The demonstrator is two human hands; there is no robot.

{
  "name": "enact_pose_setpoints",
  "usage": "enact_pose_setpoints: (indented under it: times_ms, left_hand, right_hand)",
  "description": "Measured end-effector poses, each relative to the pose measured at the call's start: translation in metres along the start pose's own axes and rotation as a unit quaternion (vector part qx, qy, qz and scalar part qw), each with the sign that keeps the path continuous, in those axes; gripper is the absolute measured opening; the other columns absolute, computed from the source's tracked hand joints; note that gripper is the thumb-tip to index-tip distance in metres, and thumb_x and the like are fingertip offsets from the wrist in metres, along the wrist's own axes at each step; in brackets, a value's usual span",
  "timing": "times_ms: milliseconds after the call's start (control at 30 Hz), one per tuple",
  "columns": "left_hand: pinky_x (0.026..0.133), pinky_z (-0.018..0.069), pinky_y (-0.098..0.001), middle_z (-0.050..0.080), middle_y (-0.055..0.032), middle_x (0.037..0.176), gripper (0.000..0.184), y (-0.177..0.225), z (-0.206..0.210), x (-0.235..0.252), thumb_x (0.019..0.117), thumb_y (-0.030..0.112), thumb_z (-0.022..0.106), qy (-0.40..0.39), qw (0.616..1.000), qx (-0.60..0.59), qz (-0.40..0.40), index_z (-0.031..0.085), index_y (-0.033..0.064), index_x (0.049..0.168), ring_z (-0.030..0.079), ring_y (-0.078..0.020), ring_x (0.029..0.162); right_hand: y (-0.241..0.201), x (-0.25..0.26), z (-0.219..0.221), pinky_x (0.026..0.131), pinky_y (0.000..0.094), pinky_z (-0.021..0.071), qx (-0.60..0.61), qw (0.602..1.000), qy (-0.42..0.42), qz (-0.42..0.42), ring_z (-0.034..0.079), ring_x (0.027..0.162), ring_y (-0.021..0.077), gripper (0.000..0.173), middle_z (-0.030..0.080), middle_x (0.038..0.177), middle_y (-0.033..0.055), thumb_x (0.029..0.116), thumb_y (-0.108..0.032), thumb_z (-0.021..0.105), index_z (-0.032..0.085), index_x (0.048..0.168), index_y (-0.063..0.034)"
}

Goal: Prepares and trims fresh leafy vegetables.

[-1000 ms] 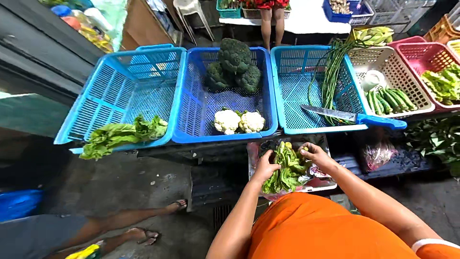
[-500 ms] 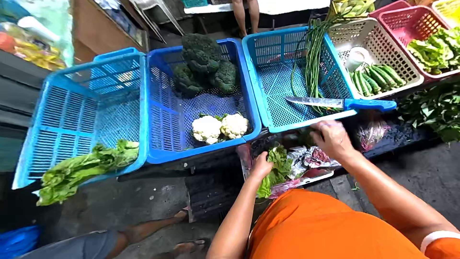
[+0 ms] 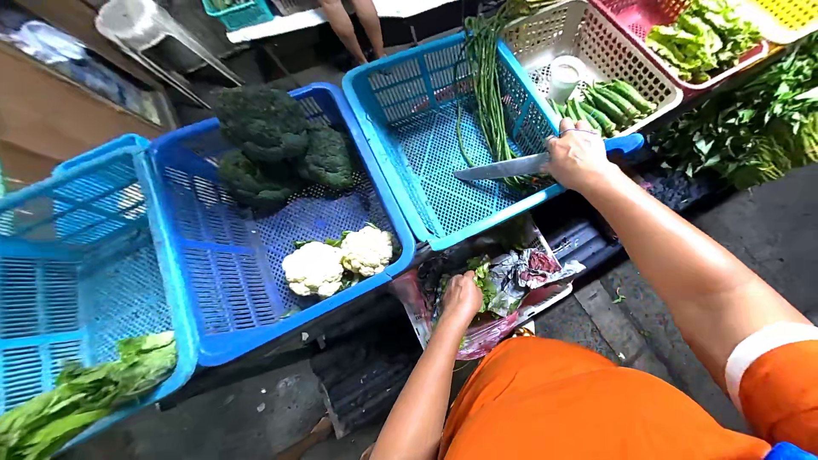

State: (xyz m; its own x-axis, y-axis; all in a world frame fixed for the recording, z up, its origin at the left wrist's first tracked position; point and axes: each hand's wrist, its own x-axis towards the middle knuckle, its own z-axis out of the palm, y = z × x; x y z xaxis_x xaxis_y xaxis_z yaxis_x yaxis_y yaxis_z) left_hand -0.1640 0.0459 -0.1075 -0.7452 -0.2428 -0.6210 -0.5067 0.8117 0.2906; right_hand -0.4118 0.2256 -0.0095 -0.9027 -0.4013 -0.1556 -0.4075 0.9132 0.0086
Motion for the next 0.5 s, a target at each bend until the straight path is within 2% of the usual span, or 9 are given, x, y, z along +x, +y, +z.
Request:
enact_pose_setpoints:
  times_ms: [100, 167, 233, 300, 333, 400, 433, 467, 500]
  left_hand:
    - [0.107, 0.0456, -0.0566, 0.064, -0.0222, 0.132, 0.041, 0.001, -0.007, 0.0, 0.0967, 0.017, 0.057, 0.023, 0.999, -0.011, -0.022, 0.061, 0.0027, 0.135, 0.059, -0.0374, 0.128]
    - [0.107, 0.0457, -0.0562, 0.064, -0.0236, 0.13, 0.04, -0.002, -0.008, 0.001, 0.0961, 0.02, 0.06, 0.029, 0.998, -0.049, -0.04, 0.062, -0.0009, 0.131, 0.059, -0.0376, 0.127]
    - [0.107, 0.0457, -0.0562, 0.065, -0.0238, 0.128, 0.04, -0.006, -0.007, 0.004, 0.0964, 0.024, 0.061, 0.036, 0.995, -0.083, -0.048, 0.064, -0.001, 0.128, 0.06, -0.0371, 0.126]
    - [0.106, 0.046, -0.0566, 0.067, -0.0234, 0.124, 0.039, -0.01, -0.005, 0.005, 0.0977, 0.027, 0.061, 0.042, 0.992, -0.11, -0.044, 0.066, -0.0002, 0.126, 0.062, -0.037, 0.123]
    - [0.105, 0.0461, -0.0566, 0.067, -0.0235, 0.123, 0.038, -0.011, -0.004, 0.005, 0.0983, 0.027, 0.061, 0.042, 0.991, -0.12, -0.042, 0.067, 0.0, 0.125, 0.062, -0.0372, 0.121]
    - [0.105, 0.0468, -0.0558, 0.068, -0.023, 0.121, 0.037, -0.014, -0.001, 0.007, 0.0985, 0.027, 0.061, 0.042, 0.988, -0.145, -0.039, 0.068, 0.0001, 0.124, 0.063, -0.0364, 0.119]
    - [0.104, 0.0471, -0.0554, 0.068, -0.0231, 0.121, 0.037, -0.016, 0.001, 0.008, 0.0983, 0.025, 0.062, 0.041, 0.985, -0.166, -0.035, 0.067, -0.0006, 0.124, 0.064, -0.0363, 0.118]
    - [0.104, 0.0477, -0.0548, 0.068, -0.0232, 0.12, 0.037, -0.018, 0.005, 0.01, 0.0978, 0.023, 0.063, 0.039, 0.981, -0.187, -0.027, 0.066, -0.0011, 0.125, 0.064, -0.0359, 0.116]
    - [0.105, 0.048, -0.054, 0.067, -0.0237, 0.122, 0.036, -0.019, 0.008, 0.01, 0.0975, 0.02, 0.064, 0.037, 0.977, -0.208, -0.02, 0.066, -0.0018, 0.126, 0.064, -0.0356, 0.117]
  right_hand:
    - [0.004, -0.004, -0.006, 0.096, 0.0682, 0.0455, -0.008, 1.0, -0.027, 0.009, 0.048, 0.131, 0.0519, 0.063, 0.048, 0.145, 0.0306, 0.0847, -0.044, 0.08, 0.065, 0.132, -0.0058]
    - [0.005, -0.008, -0.008, 0.095, 0.0676, 0.0467, -0.022, 0.999, -0.042, 0.002, 0.05, 0.128, 0.0523, 0.062, 0.047, 0.145, 0.0313, 0.0856, -0.044, 0.08, 0.065, 0.131, -0.005]
    - [0.004, -0.014, -0.013, 0.091, 0.0672, 0.0483, -0.031, 0.999, -0.039, -0.006, 0.056, 0.121, 0.0516, 0.05, 0.057, 0.132, 0.0314, 0.0911, -0.041, 0.073, 0.067, 0.121, -0.0012]
    - [0.005, -0.028, -0.022, 0.085, 0.0674, 0.0506, -0.01, 0.999, -0.03, -0.009, 0.064, 0.111, 0.0485, 0.044, 0.068, 0.11, 0.0275, 0.0986, -0.043, 0.061, 0.069, 0.108, -0.0003]
    - [0.008, -0.037, -0.026, 0.082, 0.0683, 0.051, 0.022, 0.999, -0.025, -0.007, 0.067, 0.106, 0.0473, 0.045, 0.07, 0.103, 0.0254, 0.1005, -0.045, 0.056, 0.069, 0.104, -0.0018]
    - [0.015, -0.062, -0.03, 0.081, 0.0685, 0.0509, 0.113, 0.993, -0.03, -0.012, 0.068, 0.102, 0.0452, 0.051, 0.07, 0.102, 0.0225, 0.1023, -0.053, 0.052, 0.067, 0.114, -0.006]
    - [0.019, -0.077, -0.028, 0.082, 0.068, 0.0509, 0.176, 0.983, -0.036, -0.029, 0.068, 0.099, 0.0436, 0.052, 0.07, 0.101, 0.0215, 0.1004, -0.054, 0.055, 0.066, 0.12, -0.0075]
    - [0.021, -0.093, -0.021, 0.08, 0.0662, 0.052, 0.246, 0.967, -0.046, -0.054, 0.068, 0.093, 0.0407, 0.051, 0.069, 0.098, 0.0202, 0.0967, -0.052, 0.064, 0.065, 0.121, -0.0071]
    - [0.02, -0.109, -0.011, 0.076, 0.0607, 0.0544, 0.31, 0.945, -0.055, -0.087, 0.068, 0.085, 0.0342, 0.047, 0.068, 0.093, 0.0161, 0.0927, -0.046, 0.071, 0.065, 0.117, -0.0066]
